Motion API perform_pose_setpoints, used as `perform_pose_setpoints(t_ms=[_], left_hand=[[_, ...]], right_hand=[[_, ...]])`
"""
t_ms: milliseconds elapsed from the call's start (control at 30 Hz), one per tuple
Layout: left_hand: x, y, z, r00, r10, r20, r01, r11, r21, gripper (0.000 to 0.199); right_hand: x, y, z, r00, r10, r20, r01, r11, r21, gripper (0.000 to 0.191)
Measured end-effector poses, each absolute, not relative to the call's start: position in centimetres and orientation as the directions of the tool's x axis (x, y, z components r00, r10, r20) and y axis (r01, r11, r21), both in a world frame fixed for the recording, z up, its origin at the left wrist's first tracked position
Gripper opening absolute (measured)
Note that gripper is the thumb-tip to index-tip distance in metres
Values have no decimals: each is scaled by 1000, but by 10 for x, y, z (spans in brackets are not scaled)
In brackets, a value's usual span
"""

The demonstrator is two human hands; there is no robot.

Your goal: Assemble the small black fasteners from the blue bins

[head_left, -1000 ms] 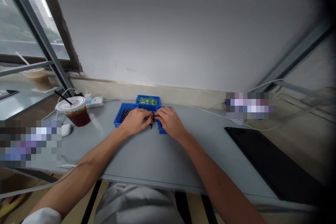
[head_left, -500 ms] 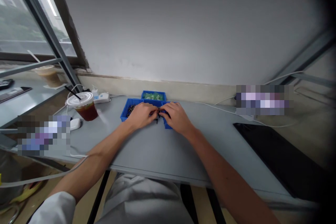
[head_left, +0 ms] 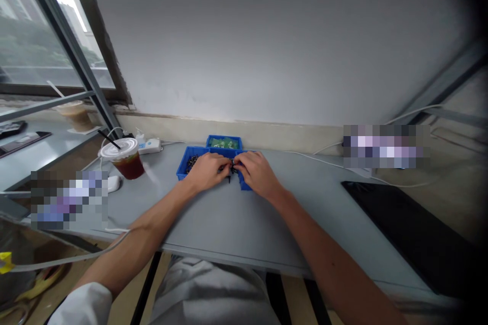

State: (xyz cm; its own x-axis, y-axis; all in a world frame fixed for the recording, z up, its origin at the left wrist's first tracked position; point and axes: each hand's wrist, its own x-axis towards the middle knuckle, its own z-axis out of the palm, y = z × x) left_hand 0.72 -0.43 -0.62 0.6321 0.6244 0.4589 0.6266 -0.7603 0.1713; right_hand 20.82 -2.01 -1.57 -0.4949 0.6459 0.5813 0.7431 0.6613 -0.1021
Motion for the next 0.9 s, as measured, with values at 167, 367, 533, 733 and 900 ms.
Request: perform_pose_setpoints(t_ms=[167, 367, 533, 733, 900], left_hand=[[7, -5, -7, 629, 621, 467, 630, -760, 163, 22], [8, -5, -6, 623, 627, 468, 629, -757, 178, 22], [8, -5, -6, 627, 619, 472, 621, -764, 177, 22], [6, -5, -6, 630, 629, 455, 630, -757, 174, 23], [7, -5, -8, 632, 627, 456, 625, -760, 178, 23]], right_hand=[[209, -17, -18, -488, 648, 585, 751, 653, -98, 11], [211, -18, -18, -501, 615, 609, 725, 682, -92, 11], [210, -18, -18, -497, 634, 592, 744, 663, -85, 19], [209, -19, -17, -496, 643, 584, 736, 668, -111, 13], [209, -18, -18, -490, 659, 570, 751, 652, -108, 18]])
